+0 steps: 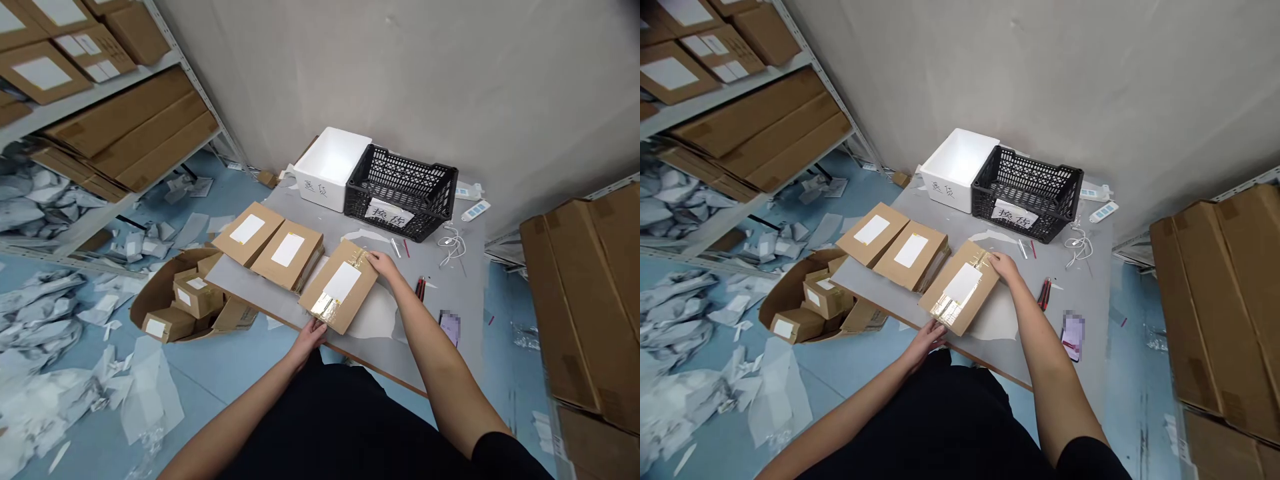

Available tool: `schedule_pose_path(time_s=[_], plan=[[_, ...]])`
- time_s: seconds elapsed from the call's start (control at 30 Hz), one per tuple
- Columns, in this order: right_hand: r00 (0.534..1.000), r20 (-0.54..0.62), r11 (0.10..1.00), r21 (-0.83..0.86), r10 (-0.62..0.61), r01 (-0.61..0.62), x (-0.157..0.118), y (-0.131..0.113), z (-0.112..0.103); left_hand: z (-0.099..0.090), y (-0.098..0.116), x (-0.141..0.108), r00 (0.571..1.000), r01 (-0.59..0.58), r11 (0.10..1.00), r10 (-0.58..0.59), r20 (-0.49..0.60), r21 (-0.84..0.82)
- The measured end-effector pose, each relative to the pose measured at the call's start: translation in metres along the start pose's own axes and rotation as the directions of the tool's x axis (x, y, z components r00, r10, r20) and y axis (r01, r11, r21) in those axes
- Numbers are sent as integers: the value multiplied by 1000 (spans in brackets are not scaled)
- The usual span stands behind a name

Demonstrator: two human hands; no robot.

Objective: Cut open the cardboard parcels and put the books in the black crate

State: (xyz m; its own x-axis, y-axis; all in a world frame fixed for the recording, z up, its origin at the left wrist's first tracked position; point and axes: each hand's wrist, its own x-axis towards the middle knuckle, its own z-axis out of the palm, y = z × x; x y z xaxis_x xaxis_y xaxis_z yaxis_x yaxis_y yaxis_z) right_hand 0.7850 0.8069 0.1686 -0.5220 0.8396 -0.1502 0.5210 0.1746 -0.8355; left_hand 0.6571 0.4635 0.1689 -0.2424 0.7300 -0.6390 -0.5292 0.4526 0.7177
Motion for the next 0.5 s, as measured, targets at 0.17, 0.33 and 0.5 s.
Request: schedule_pose_path(time_s=[0.17,0.33,0.5], plan=[[998,-38,998,-13,57,-58,-25,9,-24,12,12,12,978,-189,980,183,97,57],[966,-208,988,35,155,-151,-96,25,-53,14,46,38,968,-228,970,217,125,80],[859,-377,907,369,346,-203,-180,35,-41,27,88,77,949,-314,928,301,89,203]])
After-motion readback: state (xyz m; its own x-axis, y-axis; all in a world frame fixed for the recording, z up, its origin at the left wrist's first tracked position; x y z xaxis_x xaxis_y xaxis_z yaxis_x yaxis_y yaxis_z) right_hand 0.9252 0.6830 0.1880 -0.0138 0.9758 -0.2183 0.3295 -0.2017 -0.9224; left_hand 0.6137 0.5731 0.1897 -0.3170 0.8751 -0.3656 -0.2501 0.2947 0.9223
